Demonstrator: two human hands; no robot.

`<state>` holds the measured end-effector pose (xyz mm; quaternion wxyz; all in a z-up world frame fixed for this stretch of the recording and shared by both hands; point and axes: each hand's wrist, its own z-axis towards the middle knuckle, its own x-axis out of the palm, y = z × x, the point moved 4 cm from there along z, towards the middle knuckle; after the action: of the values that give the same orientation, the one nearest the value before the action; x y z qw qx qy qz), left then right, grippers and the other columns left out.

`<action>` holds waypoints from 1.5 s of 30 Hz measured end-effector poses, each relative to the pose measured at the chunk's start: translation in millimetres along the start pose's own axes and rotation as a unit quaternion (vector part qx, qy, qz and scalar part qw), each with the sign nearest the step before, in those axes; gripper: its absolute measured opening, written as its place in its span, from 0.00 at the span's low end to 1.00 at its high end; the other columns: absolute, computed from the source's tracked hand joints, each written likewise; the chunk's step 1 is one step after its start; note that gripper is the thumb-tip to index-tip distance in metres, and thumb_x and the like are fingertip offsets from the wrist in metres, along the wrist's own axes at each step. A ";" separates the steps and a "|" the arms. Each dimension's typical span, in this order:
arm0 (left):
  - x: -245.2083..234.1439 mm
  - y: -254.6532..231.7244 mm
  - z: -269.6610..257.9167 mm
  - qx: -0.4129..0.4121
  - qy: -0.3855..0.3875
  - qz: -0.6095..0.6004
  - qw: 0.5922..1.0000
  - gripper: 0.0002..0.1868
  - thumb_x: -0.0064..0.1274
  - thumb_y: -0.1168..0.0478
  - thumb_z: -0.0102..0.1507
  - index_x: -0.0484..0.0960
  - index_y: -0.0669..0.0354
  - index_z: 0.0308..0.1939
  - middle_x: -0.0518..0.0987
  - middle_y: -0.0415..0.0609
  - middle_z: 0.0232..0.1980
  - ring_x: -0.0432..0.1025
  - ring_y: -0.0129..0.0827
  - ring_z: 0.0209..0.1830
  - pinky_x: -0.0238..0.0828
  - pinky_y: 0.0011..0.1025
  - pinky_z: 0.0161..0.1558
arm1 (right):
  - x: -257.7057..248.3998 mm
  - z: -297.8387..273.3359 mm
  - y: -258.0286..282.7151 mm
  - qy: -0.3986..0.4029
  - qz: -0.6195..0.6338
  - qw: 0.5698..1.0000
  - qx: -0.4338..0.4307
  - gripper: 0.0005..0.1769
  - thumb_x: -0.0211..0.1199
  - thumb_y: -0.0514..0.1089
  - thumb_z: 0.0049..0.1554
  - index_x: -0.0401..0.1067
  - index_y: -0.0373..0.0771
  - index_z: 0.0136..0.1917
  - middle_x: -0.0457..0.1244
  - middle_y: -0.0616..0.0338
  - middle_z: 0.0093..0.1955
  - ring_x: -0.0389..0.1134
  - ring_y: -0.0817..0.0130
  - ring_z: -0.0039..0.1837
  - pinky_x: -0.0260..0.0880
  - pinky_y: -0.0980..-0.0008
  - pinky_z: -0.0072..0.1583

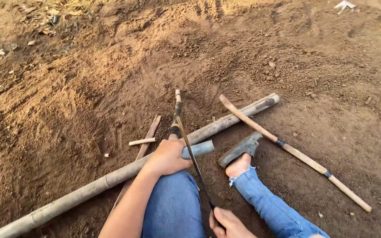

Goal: Cutting a PVC pipe using a manual saw blade while sitting on the ground.

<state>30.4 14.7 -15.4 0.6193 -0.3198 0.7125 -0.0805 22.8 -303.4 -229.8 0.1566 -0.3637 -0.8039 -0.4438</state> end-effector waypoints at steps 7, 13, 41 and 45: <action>-4.4 -7.8 4.6 0.000 0.008 -0.013 1.000 0.19 0.62 0.52 0.53 0.89 0.49 0.46 0.82 0.63 0.46 0.78 0.55 0.40 0.79 0.42 0.46 | 34.6 4.4 53.2 -0.068 0.069 0.995 0.017 0.30 0.46 0.66 0.72 0.70 0.39 0.47 0.50 0.67 0.26 0.41 0.78 0.25 0.38 0.74 0.30; -3.2 -3.9 2.7 0.003 0.008 -0.004 1.000 0.15 0.64 0.53 0.53 0.89 0.56 0.39 0.80 0.65 0.49 0.78 0.55 0.36 0.80 0.42 0.44 | -9.6 -0.6 2.5 -0.020 -0.079 0.995 -0.055 0.32 0.44 0.60 0.71 0.74 0.31 0.44 0.57 0.59 0.30 0.51 0.74 0.30 0.51 0.72 0.37; -7.2 -12.6 -2.8 -0.009 0.027 0.000 1.000 0.16 0.62 0.53 0.55 0.88 0.57 0.42 0.82 0.63 0.48 0.79 0.51 0.38 0.81 0.41 0.45 | 14.8 -10.6 15.8 -0.035 0.057 0.997 0.031 0.31 0.47 0.65 0.70 0.71 0.35 0.48 0.52 0.65 0.27 0.46 0.76 0.26 0.42 0.72 0.32; -0.7 -14.3 4.7 0.033 -0.011 -0.005 0.999 0.14 0.61 0.54 0.53 0.88 0.55 0.39 0.87 0.55 0.40 0.79 0.53 0.42 0.78 0.43 0.50 | 61.1 0.2 71.2 -0.068 0.078 0.995 0.002 0.30 0.47 0.66 0.71 0.68 0.37 0.46 0.49 0.66 0.27 0.41 0.78 0.25 0.39 0.74 0.31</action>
<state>40.0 5.3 -8.5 0.6366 -0.3040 0.7011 -0.1036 32.4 -251.7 -152.1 0.1363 -0.4541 -0.7828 -0.4030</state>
